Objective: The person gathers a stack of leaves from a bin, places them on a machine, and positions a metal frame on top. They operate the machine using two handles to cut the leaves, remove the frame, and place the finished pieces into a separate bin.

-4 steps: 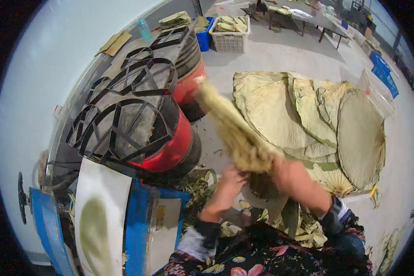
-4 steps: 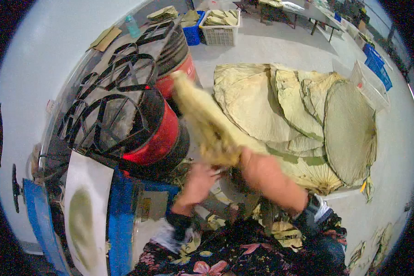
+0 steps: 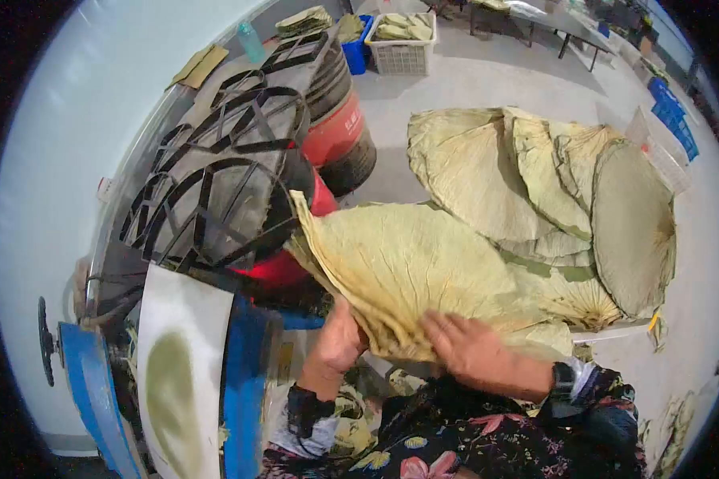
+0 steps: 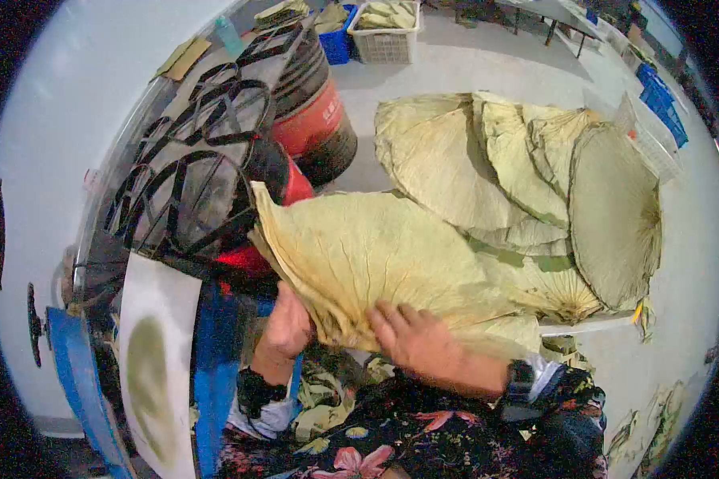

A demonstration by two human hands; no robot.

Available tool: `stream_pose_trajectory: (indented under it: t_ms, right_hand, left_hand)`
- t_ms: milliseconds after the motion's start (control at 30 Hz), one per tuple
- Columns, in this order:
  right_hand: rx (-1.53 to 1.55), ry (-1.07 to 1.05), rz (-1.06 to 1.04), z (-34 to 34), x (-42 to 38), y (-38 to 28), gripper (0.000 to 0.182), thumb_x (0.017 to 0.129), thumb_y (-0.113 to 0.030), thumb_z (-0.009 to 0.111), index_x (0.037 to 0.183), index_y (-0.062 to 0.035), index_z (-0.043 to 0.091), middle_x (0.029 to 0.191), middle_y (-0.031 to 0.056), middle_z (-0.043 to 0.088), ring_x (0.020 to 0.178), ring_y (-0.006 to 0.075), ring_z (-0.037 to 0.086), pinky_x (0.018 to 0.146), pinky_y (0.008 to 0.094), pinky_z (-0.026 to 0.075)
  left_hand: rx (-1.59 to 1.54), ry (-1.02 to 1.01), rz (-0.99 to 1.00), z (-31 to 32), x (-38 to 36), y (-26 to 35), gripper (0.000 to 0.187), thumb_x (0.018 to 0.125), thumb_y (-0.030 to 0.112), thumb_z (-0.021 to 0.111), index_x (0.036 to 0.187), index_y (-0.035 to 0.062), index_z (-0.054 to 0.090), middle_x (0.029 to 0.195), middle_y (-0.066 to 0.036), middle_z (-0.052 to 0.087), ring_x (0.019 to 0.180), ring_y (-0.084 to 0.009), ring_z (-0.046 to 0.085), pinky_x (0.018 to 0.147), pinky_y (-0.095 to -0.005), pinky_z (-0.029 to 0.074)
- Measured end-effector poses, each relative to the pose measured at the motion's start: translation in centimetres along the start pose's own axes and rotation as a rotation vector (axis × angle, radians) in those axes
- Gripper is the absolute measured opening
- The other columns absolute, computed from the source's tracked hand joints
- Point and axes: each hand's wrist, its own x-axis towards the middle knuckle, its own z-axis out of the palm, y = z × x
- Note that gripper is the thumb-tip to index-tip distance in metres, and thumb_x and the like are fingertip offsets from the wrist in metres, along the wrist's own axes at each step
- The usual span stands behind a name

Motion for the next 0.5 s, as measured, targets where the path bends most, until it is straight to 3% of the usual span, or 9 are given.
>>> stream_pose_trajectory:
  t_ms: [67,133,167,233,267,333,367,433,500]
  right_hand:
    - [-0.032,-0.045,-0.067,2.1,-0.4,-1.6,0.056,0.074,-0.018,0.055,0.124,0.004,0.044,0.125,0.0207,0.05,0.089,0.0281,0.056,0.075,0.0358,0.046]
    - [-0.091,-0.074,-0.121,4.6,-1.0,-3.1,0.056,0.074,-0.022,0.055,0.124,0.0,0.047,0.132,0.0126,0.047,0.094,0.0248,0.052,0.077,0.0312,0.043]
    - [-0.088,-0.072,-0.121,4.9,-1.2,-3.4,0.056,0.074,-0.022,0.055,0.124,0.0,0.047,0.132,0.0126,0.047,0.094,0.0248,0.052,0.077,0.0312,0.043]
    - [-0.1,-0.04,-0.097,5.1,-1.5,-3.6,0.053,0.074,-0.021,0.057,0.122,0.0001,0.049,0.129,0.0121,0.048,0.093,0.0256,0.052,0.077,0.0325,0.044]
    - [-0.108,-0.039,-0.085,4.8,-1.5,-3.7,0.053,0.074,-0.021,0.057,0.122,0.0001,0.049,0.129,0.0121,0.048,0.093,0.0256,0.052,0.077,0.0325,0.044]
    - [-0.018,0.234,-0.161,3.4,-1.7,-4.3,0.048,0.076,-0.022,0.059,0.118,-0.0007,0.051,0.127,0.0112,0.049,0.095,0.0264,0.052,0.077,0.0338,0.044]
    - [-0.031,0.233,-0.146,2.5,-1.8,-4.4,0.048,0.076,-0.022,0.059,0.118,-0.0007,0.051,0.127,0.0112,0.049,0.095,0.0264,0.052,0.077,0.0338,0.044]
    - [0.137,0.304,-0.397,1.0,-1.5,-4.6,0.043,0.079,-0.023,0.051,0.117,-0.0028,0.054,0.124,0.0115,0.051,0.099,0.0238,0.052,0.081,0.0344,0.044]
    - [0.308,0.2,-0.491,1.9,-0.6,-5.4,0.04,0.081,-0.024,0.052,0.116,-0.003,0.055,0.123,0.0104,0.052,0.103,0.0231,0.051,0.087,0.0378,0.043]
  left_hand:
    - [0.058,0.087,-0.006,0.1,-1.2,-0.6,0.062,0.091,0.045,0.05,0.129,-0.0026,0.04,0.123,-0.015,0.052,0.115,-0.0266,0.05,0.099,-0.0393,0.039]
    - [0.312,0.412,-0.146,-0.3,-2.4,-2.0,0.045,0.087,0.02,0.061,0.121,-0.0052,0.048,0.113,-0.012,0.058,0.097,-0.0223,0.059,0.085,-0.0343,0.047]
    - [0.315,0.415,-0.147,-0.5,-2.6,-2.8,0.045,0.087,0.02,0.061,0.121,-0.0052,0.048,0.113,-0.012,0.058,0.097,-0.0223,0.059,0.085,-0.0343,0.047]
    - [0.283,0.477,-0.031,-0.7,-2.5,-3.8,0.035,0.079,0.001,0.062,0.112,-0.0059,0.054,0.102,-0.011,0.062,0.087,-0.0185,0.06,0.075,-0.0316,0.049]
    - [0.365,0.558,0.036,0.0,-2.8,-3.9,0.035,0.078,0.0,0.06,0.112,-0.0067,0.054,0.1,-0.01,0.062,0.09,-0.0192,0.06,0.077,-0.0331,0.049]
    - [0.499,0.452,0.129,0.7,-5.4,-3.1,0.038,0.076,-0.001,0.06,0.113,-0.0062,0.053,0.101,-0.01,0.061,0.091,-0.0198,0.06,0.078,-0.0336,0.049]
    - [0.521,0.451,0.204,1.7,-6.5,-2.0,0.041,0.075,-0.002,0.06,0.114,-0.0061,0.052,0.103,-0.011,0.06,0.092,-0.0209,0.059,0.08,-0.0343,0.049]
    - [0.461,0.549,0.316,4.5,-8.8,0.5,0.047,0.071,-0.004,0.059,0.117,-0.0061,0.049,0.11,-0.013,0.058,0.095,-0.0236,0.059,0.084,-0.0359,0.049]
    - [0.628,0.565,0.58,5.7,-11.7,2.7,0.067,0.066,0.003,0.058,0.13,0.0032,0.038,0.119,-0.015,0.052,0.104,-0.0314,0.056,0.09,-0.0438,0.048]
